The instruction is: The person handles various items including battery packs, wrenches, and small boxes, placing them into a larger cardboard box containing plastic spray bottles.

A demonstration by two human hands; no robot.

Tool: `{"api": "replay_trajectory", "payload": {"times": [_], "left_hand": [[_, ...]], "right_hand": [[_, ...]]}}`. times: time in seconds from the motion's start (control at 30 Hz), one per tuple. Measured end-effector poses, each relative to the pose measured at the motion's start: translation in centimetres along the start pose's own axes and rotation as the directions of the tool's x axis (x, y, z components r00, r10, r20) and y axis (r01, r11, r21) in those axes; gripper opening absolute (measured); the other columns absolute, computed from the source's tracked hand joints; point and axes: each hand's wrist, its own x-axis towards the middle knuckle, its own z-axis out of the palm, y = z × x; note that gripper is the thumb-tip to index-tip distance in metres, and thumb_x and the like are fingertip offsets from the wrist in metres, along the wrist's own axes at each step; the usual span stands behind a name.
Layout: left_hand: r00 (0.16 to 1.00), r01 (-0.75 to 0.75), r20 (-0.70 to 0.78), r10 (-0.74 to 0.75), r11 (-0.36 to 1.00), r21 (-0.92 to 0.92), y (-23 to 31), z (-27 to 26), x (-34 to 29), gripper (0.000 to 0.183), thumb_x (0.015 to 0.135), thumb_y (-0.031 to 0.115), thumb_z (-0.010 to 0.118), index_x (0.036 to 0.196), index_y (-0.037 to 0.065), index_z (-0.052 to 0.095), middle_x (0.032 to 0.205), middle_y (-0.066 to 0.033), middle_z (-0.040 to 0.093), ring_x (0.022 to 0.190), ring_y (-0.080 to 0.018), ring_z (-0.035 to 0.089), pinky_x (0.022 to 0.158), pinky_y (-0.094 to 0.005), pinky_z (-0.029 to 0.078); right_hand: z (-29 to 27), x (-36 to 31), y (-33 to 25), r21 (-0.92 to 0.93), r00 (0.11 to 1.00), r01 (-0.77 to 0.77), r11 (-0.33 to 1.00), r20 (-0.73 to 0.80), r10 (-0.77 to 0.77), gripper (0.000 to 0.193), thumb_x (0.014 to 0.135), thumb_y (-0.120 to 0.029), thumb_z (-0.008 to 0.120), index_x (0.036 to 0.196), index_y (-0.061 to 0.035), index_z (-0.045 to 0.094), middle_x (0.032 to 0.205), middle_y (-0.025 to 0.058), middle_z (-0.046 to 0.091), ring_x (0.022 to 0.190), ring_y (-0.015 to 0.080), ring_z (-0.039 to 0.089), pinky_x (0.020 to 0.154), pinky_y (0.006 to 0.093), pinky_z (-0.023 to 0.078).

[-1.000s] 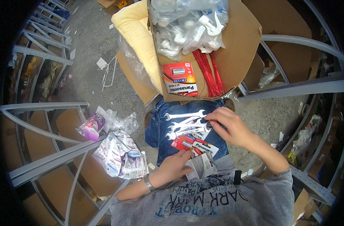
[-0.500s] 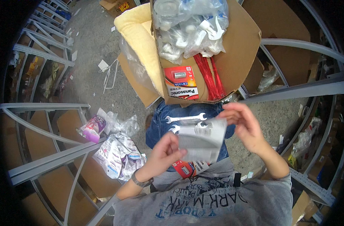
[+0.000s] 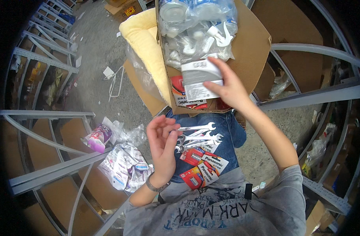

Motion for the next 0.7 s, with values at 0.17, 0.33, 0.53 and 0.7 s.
{"api": "replay_trajectory", "payload": {"times": [0.17, 0.33, 0.53, 0.7], "left_hand": [[0.999, 0.037, -0.016, -0.036, 0.999, 0.037, -0.7, -1.1, -0.4, 0.043, 0.088, 0.008, 0.052, 0.127, 0.006, 0.036, 0.108, -0.0082, 0.048, 0.091, -0.0139, 0.051, 0.080, -0.0287, 0.046], [0.998, 0.060, -0.002, -0.060, 0.998, 0.009, -1.2, -1.3, -0.3, 0.042, 0.087, 0.006, 0.053, 0.126, 0.005, 0.037, 0.106, -0.0078, 0.048, 0.088, -0.0120, 0.051, 0.076, -0.0262, 0.045], [0.996, 0.083, 0.024, -0.082, 0.997, -0.004, -1.4, -1.2, -0.4, 0.041, 0.087, 0.005, 0.054, 0.124, 0.004, 0.037, 0.105, -0.0082, 0.048, 0.086, -0.0117, 0.051, 0.075, -0.0247, 0.043], [0.995, 0.092, 0.036, -0.092, 0.996, -0.003, -1.4, -1.3, -0.4, 0.040, 0.087, 0.005, 0.054, 0.124, 0.004, 0.038, 0.105, -0.0080, 0.048, 0.085, -0.0115, 0.051, 0.075, -0.0245, 0.043]], "right_hand": [[2.9, 0.1, -0.5, -0.198, 0.958, -0.162, 0.967, 0.202, 0.202, 0.069, 0.075, -0.022, 0.072, 0.132, -0.0036, 0.038, 0.118, 0.0217, 0.052, 0.113, 0.0299, 0.050, 0.094, 0.0353, 0.041], [3.3, 0.0, -1.5, -0.624, 0.971, -0.022, 0.781, 0.172, 0.164, 0.055, 0.074, -0.030, 0.072, 0.119, -0.0066, 0.052, 0.111, 0.0208, 0.051, 0.106, 0.0333, 0.047, 0.092, 0.0386, 0.037], [3.1, 2.6, 2.5, -0.335, 0.960, -0.061, 0.940, 0.240, 0.148, 0.055, 0.074, -0.026, 0.072, 0.119, -0.0054, 0.049, 0.112, 0.0202, 0.051, 0.107, 0.0295, 0.049, 0.093, 0.0355, 0.039], [2.7, 3.9, 3.4, -0.293, 0.945, -0.009, 0.956, 0.311, 0.104, 0.065, 0.076, -0.024, 0.071, 0.129, -0.0013, 0.042, 0.121, 0.0195, 0.050, 0.112, 0.0278, 0.050, 0.096, 0.0332, 0.039]]}}
